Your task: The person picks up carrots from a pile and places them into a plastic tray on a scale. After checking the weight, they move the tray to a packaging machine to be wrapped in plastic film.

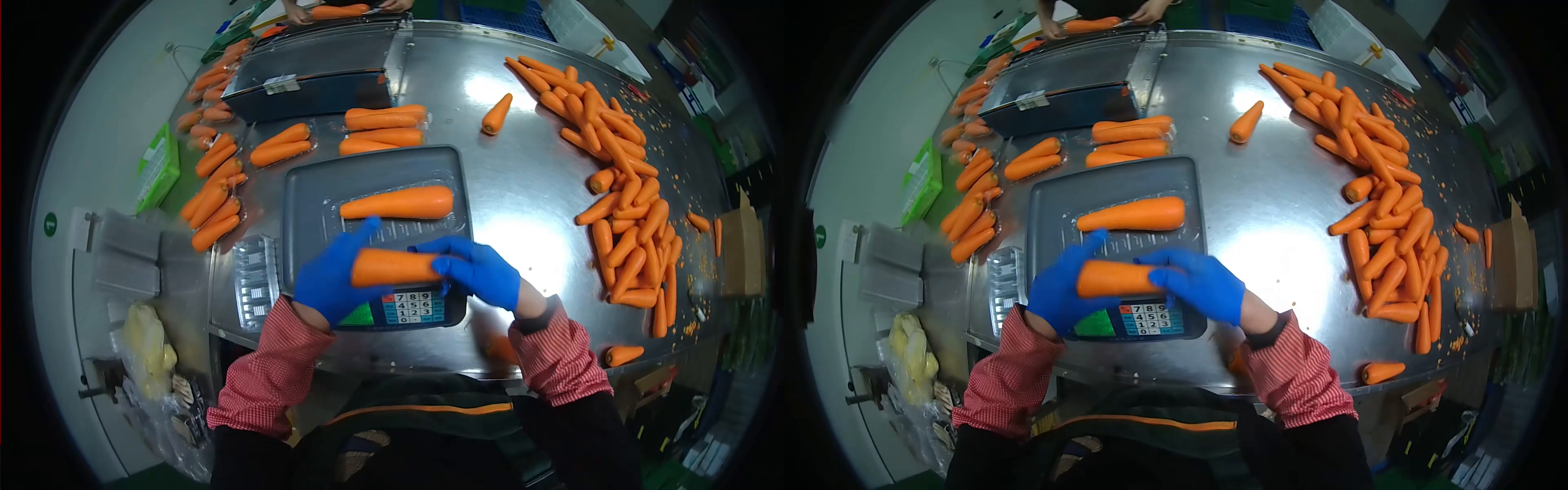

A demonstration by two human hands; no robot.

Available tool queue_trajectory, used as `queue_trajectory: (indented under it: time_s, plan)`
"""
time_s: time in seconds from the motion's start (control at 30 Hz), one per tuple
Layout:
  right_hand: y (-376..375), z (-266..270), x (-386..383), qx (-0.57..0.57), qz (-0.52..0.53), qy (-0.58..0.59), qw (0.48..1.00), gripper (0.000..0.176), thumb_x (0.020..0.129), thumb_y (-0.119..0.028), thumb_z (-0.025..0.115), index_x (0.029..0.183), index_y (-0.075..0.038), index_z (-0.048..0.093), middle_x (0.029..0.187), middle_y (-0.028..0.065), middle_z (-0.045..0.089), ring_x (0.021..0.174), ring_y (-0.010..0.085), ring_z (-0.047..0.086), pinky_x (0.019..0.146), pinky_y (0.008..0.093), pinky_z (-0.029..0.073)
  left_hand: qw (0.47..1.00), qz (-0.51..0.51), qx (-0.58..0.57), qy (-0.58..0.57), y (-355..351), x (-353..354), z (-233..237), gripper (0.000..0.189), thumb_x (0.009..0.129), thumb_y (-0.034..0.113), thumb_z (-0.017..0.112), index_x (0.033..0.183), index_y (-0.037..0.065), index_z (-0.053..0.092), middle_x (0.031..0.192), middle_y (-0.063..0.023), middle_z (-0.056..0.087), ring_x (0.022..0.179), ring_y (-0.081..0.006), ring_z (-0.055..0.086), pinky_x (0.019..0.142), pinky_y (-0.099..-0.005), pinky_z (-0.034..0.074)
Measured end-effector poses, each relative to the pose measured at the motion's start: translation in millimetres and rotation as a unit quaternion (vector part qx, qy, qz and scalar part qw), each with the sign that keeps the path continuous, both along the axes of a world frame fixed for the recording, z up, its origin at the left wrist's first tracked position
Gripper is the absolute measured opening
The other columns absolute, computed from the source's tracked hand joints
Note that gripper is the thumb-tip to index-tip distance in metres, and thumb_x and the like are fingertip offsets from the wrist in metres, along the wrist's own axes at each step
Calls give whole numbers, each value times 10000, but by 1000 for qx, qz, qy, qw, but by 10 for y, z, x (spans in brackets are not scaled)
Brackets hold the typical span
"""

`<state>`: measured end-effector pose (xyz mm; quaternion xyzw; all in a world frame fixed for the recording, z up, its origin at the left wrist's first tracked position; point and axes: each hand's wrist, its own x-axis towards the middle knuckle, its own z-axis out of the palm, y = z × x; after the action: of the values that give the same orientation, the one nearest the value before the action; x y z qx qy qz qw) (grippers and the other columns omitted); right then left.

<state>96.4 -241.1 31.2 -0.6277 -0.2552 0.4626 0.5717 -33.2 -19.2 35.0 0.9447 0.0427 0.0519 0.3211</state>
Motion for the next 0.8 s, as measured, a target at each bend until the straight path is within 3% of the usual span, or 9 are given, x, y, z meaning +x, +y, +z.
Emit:
queue_trajectory:
  time_s: [0.07, 0.2, 0.3, 0.37, 0.4, 0.5, 0.63, 0.67, 0.8]
  plan:
    - [197, -35, 84, -21, -76, 49, 996, 348, 944, -286, 568, 1167, -20, 596, 858, 52, 599, 707, 113, 588, 637, 264, 514, 968, 145, -202, 29, 226, -45, -185, 543, 790, 182, 762, 1281, 89, 548, 987, -59, 616, 774, -115, 610, 672, -262, 523]
    - [421, -339, 297, -88, -99, 3, 991, 426, 929, -411, 570, 1083, -16, 615, 696, 65, 591, 590, 137, 599, 576, 269, 481, 909, 230, -347, 19, 614, -89, -517, 325, 857, 110, 689, 1171, 57, 625, 846, -24, 613, 735, -69, 580, 645, -209, 510]
    - [502, -344, 346, -128, -107, -14, 986, 457, 921, -448, 564, 1073, -21, 618, 666, 83, 592, 588, 164, 616, 576, 294, 484, 900, 252, -355, 32, 592, -135, -574, 320, 854, 116, 694, 1162, 59, 632, 890, -26, 622, 773, -77, 579, 690, -226, 511]
    - [568, -347, 318, -150, -153, -58, 975, 457, 915, -459, 564, 1062, -30, 620, 675, 112, 610, 611, 199, 640, 579, 325, 493, 928, 256, -269, -37, 640, -137, -660, 317, 852, 125, 696, 1156, 59, 637, 889, -32, 614, 790, -95, 575, 722, -242, 505]
    - [595, -361, 305, -189, -149, -316, 918, 446, 912, -468, 556, 1046, -48, 624, 712, 164, 633, 683, 270, 663, 584, 374, 502, 939, 255, -223, -68, 643, -118, -667, 315, 851, 130, 697, 1153, 58, 639, 888, -34, 610, 799, -104, 574, 738, -250, 502]
    - [614, -253, 167, -260, -124, -544, 788, 432, 904, -477, 552, 1038, -74, 633, 765, 177, 642, 726, 325, 655, 616, 420, 507, 958, 225, -154, -92, 652, 11, -621, 383, 828, 154, 721, 1184, 58, 619, 905, -67, 587, 821, -157, 575, 765, -285, 495]
    - [585, -153, 370, -289, -134, -623, 714, 417, 862, -424, 615, 1105, -85, 612, 905, 147, 627, 857, 316, 621, 746, 443, 491, 977, 170, -46, -120, 590, 151, -540, 506, 792, 213, 752, 1249, 81, 580, 963, -95, 560, 879, -228, 559, 816, -337, 479]
    - [578, -164, 450, -285, -141, -584, 747, 497, 833, -390, 659, 1205, -71, 579, 978, 160, 615, 943, 324, 599, 792, 429, 488, 980, 162, -28, -116, 563, 174, -544, 534, 783, 209, 757, 1267, 87, 569, 989, -93, 557, 907, -232, 549, 835, -339, 470]
    - [627, -312, 839, -183, -40, -474, 860, 642, 759, -362, 745, 1305, -89, 545, 1030, 170, 593, 961, 354, 589, 852, 410, 487, 991, 99, 51, -77, 457, 249, -538, 608, 766, 227, 767, 1315, 104, 539, 1017, -111, 556, 957, -285, 539, 868, -373, 454]
